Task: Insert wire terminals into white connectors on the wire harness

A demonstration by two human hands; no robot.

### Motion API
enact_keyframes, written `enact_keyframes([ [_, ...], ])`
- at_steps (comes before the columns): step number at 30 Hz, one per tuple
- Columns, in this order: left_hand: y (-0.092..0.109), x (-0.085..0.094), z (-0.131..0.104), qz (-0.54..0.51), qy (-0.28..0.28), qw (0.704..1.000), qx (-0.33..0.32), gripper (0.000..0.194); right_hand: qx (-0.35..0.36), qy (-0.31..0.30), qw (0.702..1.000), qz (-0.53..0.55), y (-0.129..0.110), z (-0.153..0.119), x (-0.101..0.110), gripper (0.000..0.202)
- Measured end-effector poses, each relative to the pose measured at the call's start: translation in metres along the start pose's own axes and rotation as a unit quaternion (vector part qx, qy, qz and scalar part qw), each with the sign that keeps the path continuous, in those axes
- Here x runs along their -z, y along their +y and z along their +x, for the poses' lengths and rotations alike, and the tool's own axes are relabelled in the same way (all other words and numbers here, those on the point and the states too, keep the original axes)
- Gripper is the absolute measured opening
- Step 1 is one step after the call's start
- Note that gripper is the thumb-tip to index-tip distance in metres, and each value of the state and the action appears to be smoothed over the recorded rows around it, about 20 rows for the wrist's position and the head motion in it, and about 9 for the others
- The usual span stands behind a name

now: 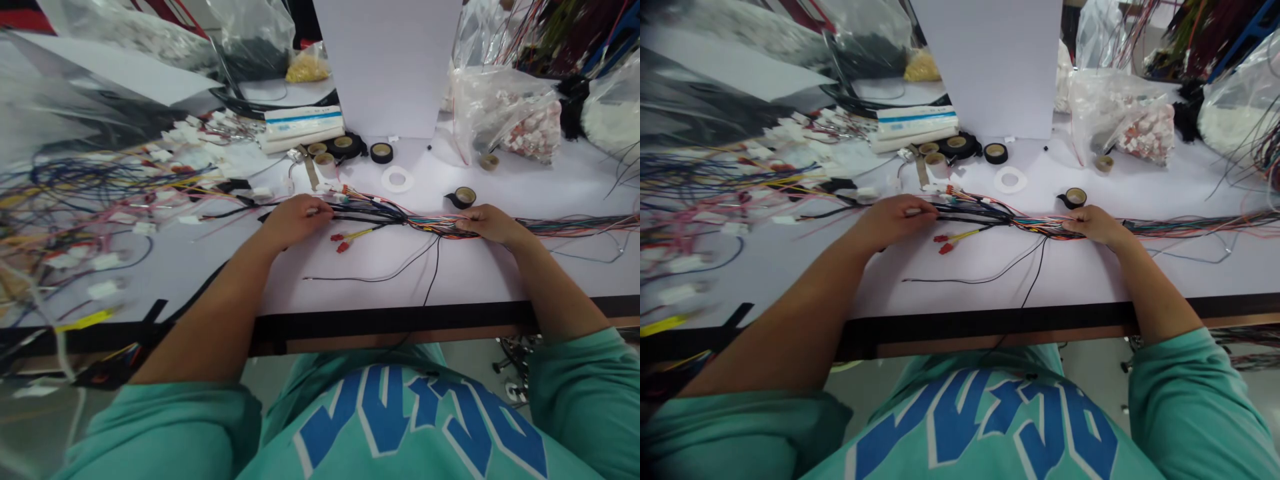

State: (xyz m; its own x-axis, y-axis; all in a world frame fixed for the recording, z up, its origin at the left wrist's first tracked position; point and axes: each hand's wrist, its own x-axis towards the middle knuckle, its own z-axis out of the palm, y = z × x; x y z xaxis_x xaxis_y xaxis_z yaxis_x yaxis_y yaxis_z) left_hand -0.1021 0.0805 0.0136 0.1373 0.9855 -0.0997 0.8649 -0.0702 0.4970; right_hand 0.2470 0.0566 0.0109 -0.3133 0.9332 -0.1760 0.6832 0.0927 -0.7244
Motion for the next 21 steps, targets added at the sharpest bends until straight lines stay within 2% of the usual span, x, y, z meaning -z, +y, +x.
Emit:
enact_keyframes([
  [2, 0.0, 0.001, -0.002, -0.064, 0.015, 0.997, 0.041, 0.026, -0.007, -0.023, 1.0, 0.009, -0.002, 0.0, 0.0, 0.038],
  [5, 0.004, 0.008, -0.009, -0.134, 0.038, 0.987, 0.078, 0.033, -0.004, -0.022, 1.0, 0.015, -0.003, 0.0, 0.0, 0.037],
  [7, 0.013, 0.014, -0.016, -0.084, 0.07, 0.992, 0.056, 0.031, 0.0, -0.019, 1.0, 0.018, -0.003, 0.0, -0.001, 0.036],
  [9, 0.029, 0.019, -0.026, 0.04, 0.119, 0.992, 0.014, 0.027, 0.005, -0.019, 0.999, 0.026, -0.001, 0.001, -0.001, 0.035],
  [10, 0.039, 0.019, -0.031, 0.075, 0.115, 0.99, -0.034, 0.032, 0.006, -0.018, 0.999, 0.03, -0.001, 0.001, -0.001, 0.035],
  [12, 0.062, 0.011, -0.039, 0.058, 0.036, 0.996, -0.056, 0.033, 0.007, -0.019, 0.999, 0.036, 0.0, 0.003, -0.002, 0.035],
  [13, 0.073, 0.003, -0.042, 0.039, -0.034, 0.997, -0.056, 0.03, 0.006, -0.019, 0.999, 0.038, 0.001, 0.003, -0.002, 0.035],
  [14, 0.085, -0.007, -0.043, 0.034, -0.104, 0.99, -0.087, 0.027, 0.006, -0.018, 0.999, 0.04, 0.002, 0.003, -0.003, 0.034],
  [15, 0.095, -0.019, -0.042, 0.041, -0.151, 0.979, -0.127, 0.025, 0.007, -0.016, 0.999, 0.04, 0.002, 0.003, -0.003, 0.034],
  [18, 0.12, -0.054, -0.033, 0.066, -0.155, 0.968, -0.187, 0.027, 0.019, 0.003, 0.999, 0.032, 0.004, 0.002, -0.006, 0.033],
  [21, 0.132, -0.076, -0.021, 0.049, -0.15, 0.972, -0.176, 0.021, 0.031, 0.022, 0.999, 0.002, 0.004, 0.0, -0.007, 0.03],
])
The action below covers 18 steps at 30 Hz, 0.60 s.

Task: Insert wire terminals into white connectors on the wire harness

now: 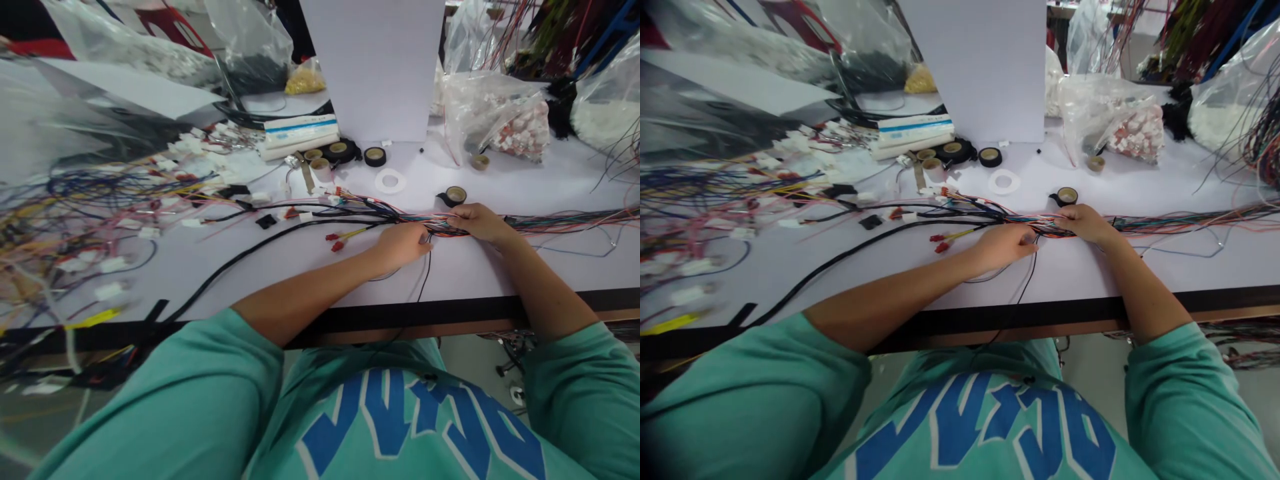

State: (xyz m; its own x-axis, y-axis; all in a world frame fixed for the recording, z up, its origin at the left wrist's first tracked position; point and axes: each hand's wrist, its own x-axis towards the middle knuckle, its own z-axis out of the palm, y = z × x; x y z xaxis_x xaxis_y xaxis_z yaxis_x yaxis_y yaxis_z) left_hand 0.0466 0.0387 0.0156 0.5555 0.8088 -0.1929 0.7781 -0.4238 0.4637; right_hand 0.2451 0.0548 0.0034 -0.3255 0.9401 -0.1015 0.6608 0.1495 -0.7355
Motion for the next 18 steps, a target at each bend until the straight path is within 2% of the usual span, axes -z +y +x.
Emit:
enact_keyframes([
  [3, -0.001, -0.005, 0.007, -0.053, 0.002, 0.999, 0.006, 0.015, 0.028, 0.026, 0.999, -0.037, -0.005, -0.003, 0.0, 0.021],
  [7, -0.005, -0.009, 0.001, -0.116, 0.033, 0.993, 0.003, 0.013, 0.149, 0.124, 0.975, -0.113, -0.018, -0.013, -0.003, 0.015],
  [10, -0.009, -0.01, -0.003, -0.154, 0.047, 0.987, -0.009, 0.013, 0.194, 0.088, 0.955, -0.205, -0.028, -0.022, -0.01, 0.018],
  [12, -0.012, -0.009, -0.003, -0.174, 0.026, 0.984, -0.015, 0.012, 0.177, 0.053, 0.94, -0.286, -0.032, -0.025, -0.015, 0.019],
  [14, -0.015, -0.007, -0.002, -0.185, 0.002, 0.982, -0.02, 0.009, 0.148, 0.054, 0.922, -0.353, -0.032, -0.026, -0.02, 0.019],
  [18, -0.016, -0.004, -0.002, -0.189, -0.015, 0.981, -0.024, 0.009, 0.146, 0.051, 0.907, -0.392, -0.029, -0.025, -0.024, 0.023],
])
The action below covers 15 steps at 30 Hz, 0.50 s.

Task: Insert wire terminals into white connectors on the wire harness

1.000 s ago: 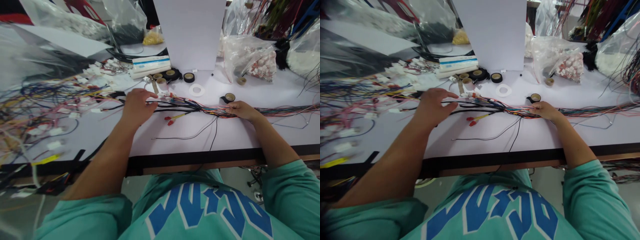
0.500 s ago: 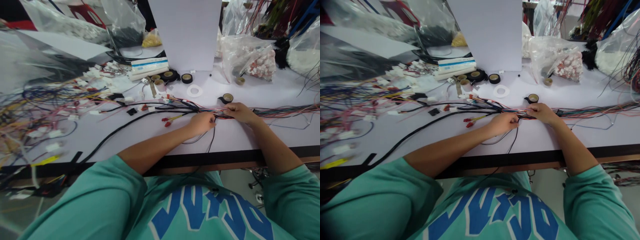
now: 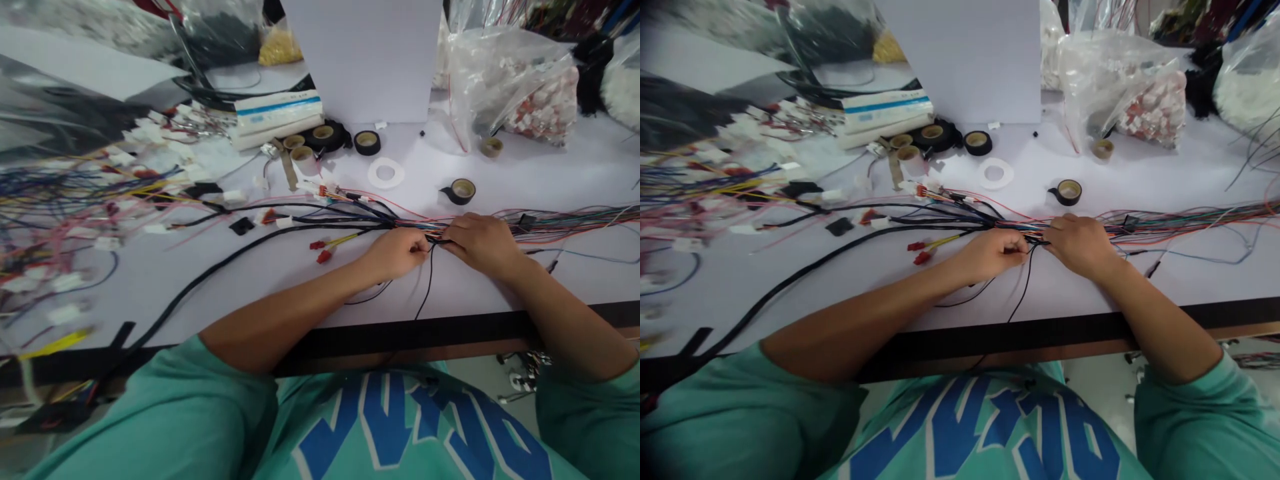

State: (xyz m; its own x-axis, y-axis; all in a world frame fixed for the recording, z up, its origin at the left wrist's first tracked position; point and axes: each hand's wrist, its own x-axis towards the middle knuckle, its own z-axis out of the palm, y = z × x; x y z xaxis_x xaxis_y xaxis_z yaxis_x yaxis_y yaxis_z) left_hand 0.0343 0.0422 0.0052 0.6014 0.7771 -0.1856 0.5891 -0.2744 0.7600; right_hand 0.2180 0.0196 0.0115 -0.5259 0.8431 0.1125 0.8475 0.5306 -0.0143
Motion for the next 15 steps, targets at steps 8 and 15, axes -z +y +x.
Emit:
enact_keyframes([
  [8, 0.007, -0.005, -0.009, 0.038, 0.031, 0.999, 0.001, 0.013, 0.003, 0.035, 0.994, 0.106, 0.005, -0.004, -0.004, 0.024],
  [15, 0.005, -0.008, -0.012, 0.06, 0.047, 0.997, 0.015, 0.016, -0.006, 0.048, 0.986, 0.157, 0.005, -0.002, -0.004, 0.024],
])
